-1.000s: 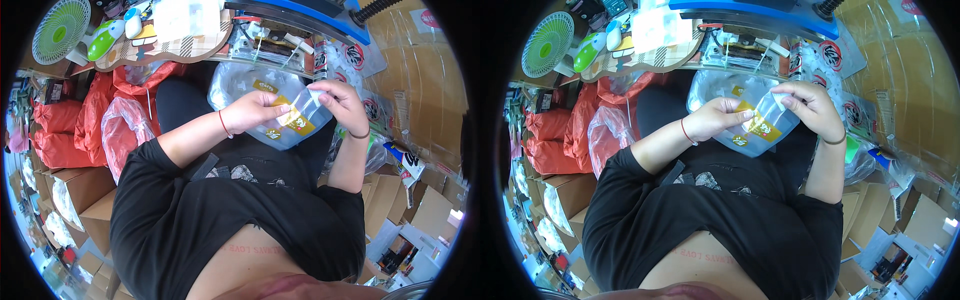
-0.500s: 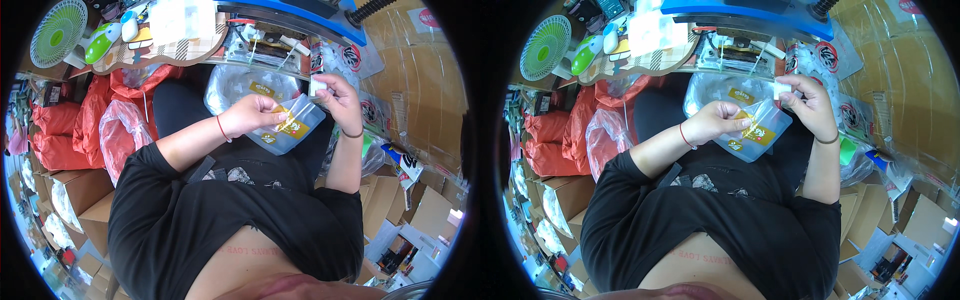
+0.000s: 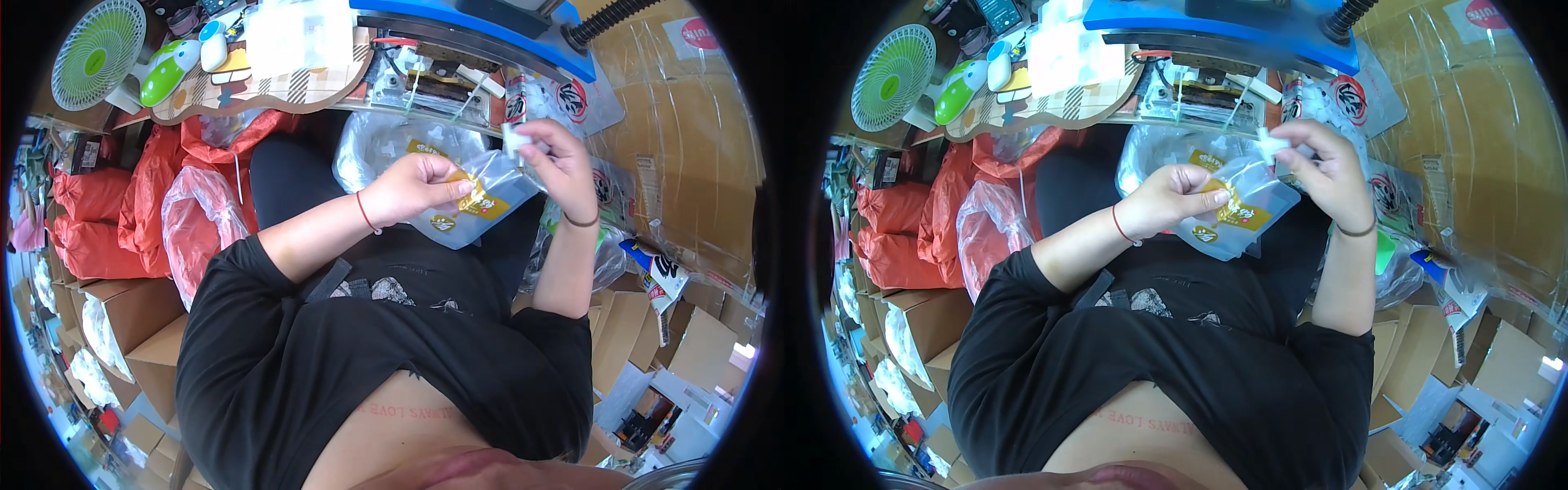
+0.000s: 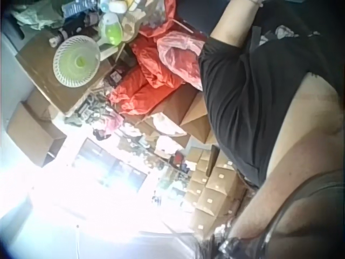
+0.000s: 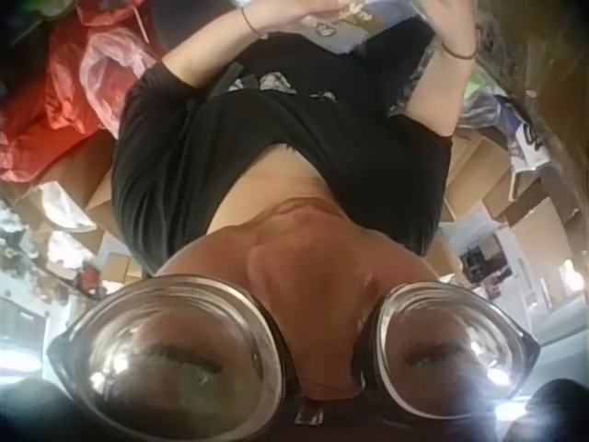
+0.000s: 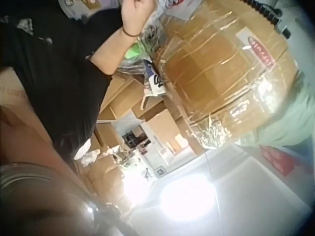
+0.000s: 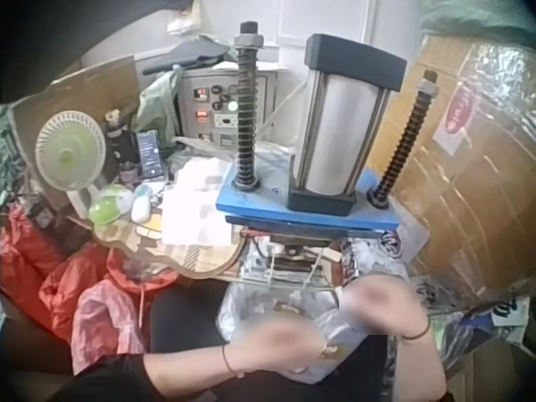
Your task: Using a heat sealing machine to seal plastic bags containing items and placing them into boxes.
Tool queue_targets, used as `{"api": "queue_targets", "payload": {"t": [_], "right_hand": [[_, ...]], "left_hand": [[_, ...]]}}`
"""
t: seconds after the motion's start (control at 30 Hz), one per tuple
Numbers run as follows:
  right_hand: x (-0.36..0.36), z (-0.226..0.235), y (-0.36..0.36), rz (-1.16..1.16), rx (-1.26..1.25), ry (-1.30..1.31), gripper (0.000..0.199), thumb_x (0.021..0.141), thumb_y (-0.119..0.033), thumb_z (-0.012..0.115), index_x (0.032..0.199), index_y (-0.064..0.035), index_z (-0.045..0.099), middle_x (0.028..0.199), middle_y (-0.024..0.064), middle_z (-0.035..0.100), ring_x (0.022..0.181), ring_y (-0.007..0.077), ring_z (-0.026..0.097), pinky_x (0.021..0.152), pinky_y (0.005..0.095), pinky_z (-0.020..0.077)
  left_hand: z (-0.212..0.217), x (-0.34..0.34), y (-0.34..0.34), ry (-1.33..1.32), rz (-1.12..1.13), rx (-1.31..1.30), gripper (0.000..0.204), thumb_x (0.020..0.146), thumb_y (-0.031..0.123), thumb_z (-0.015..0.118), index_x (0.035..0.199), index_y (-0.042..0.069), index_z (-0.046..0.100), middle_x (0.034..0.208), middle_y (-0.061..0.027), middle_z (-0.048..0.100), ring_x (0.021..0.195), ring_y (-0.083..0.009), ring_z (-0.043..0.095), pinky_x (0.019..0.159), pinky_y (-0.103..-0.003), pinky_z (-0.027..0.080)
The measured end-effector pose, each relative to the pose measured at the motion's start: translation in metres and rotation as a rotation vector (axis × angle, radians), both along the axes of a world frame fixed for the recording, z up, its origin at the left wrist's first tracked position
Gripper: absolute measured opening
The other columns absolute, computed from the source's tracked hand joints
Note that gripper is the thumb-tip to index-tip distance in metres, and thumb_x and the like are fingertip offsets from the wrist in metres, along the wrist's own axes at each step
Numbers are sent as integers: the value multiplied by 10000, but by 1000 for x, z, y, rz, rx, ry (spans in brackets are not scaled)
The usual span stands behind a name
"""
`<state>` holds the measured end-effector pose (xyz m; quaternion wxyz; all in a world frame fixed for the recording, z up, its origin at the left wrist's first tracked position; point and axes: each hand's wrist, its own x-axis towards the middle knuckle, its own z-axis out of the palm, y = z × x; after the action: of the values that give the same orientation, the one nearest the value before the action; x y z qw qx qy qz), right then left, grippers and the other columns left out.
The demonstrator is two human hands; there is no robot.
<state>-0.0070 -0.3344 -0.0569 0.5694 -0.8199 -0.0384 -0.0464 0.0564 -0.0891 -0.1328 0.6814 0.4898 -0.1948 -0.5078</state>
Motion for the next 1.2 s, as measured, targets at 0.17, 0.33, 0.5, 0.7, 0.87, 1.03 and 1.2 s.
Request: {"api": "queue_targets", "payload": {"t": [0.17, 0.33, 0.5, 0.7, 0.87, 1.03, 1.2], "right_hand": [[-1, 4, -12, 222, -176, 32, 175, 923, -97, 649, 1072, -8, 664, 979, 24, 654, 866, 99, 582, 772, 263, 461], [-5, 4, -3, 32, -35, 36, 179, 922, -123, 659, 1057, -5, 667, 973, 34, 660, 868, 102, 581, 782, 254, 455], [0, 8, 4, 30, -114, 8, 191, 931, -148, 656, 1050, 1, 669, 950, 38, 657, 880, 106, 583, 789, 251, 451], [2, 5, -6, 189, -168, 85, 191, 925, -94, 652, 1094, -5, 662, 949, 22, 638, 911, 97, 580, 809, 243, 453], [-6, -19, -32, -182, 135, 16, 267, 933, -58, 623, 1195, -9, 609, 1032, 29, 632, 963, 97, 576, 833, 248, 454], [-10, -54, -59, -306, 43, 4, 320, 938, -47, 596, 1251, 0, 550, 1096, 79, 631, 997, 174, 599, 864, 299, 466], [-2, -63, -57, -407, -874, -109, 318, 924, -19, 580, 1236, 18, 529, 1097, 145, 631, 1015, 302, 605, 915, 371, 467]], "left_hand": [[17, -4, -1, 174, 97, 3, 246, 962, 255, 661, 938, 12, 682, 825, -23, 692, 762, -75, 657, 727, -228, 527], [6, -2, -1, 9, 30, -31, 271, 971, 276, 646, 986, 9, 688, 870, -25, 699, 775, -79, 659, 733, -231, 529], [4, -2, 0, -52, 7, 19, 296, 976, 282, 638, 1058, 2, 684, 938, -30, 703, 829, -79, 660, 745, -233, 530], [3, -6, -3, 191, -50, -16, 271, 955, 205, 666, 1133, 0, 659, 1016, -53, 706, 905, -91, 667, 812, -236, 531], [-4, 5, 4, 204, -105, -19, 278, 922, 116, 686, 1169, -2, 640, 1057, -62, 704, 936, -108, 674, 849, -261, 539], [-12, 53, -3, 159, 181, -58, 274, 890, 86, 705, 1135, -15, 636, 1053, -84, 701, 917, -136, 689, 802, -276, 566], [-10, 74, -4, 85, 318, 22, 349, 893, 119, 707, 1173, -38, 569, 1114, -134, 663, 980, -188, 678, 820, -330, 564]]}}
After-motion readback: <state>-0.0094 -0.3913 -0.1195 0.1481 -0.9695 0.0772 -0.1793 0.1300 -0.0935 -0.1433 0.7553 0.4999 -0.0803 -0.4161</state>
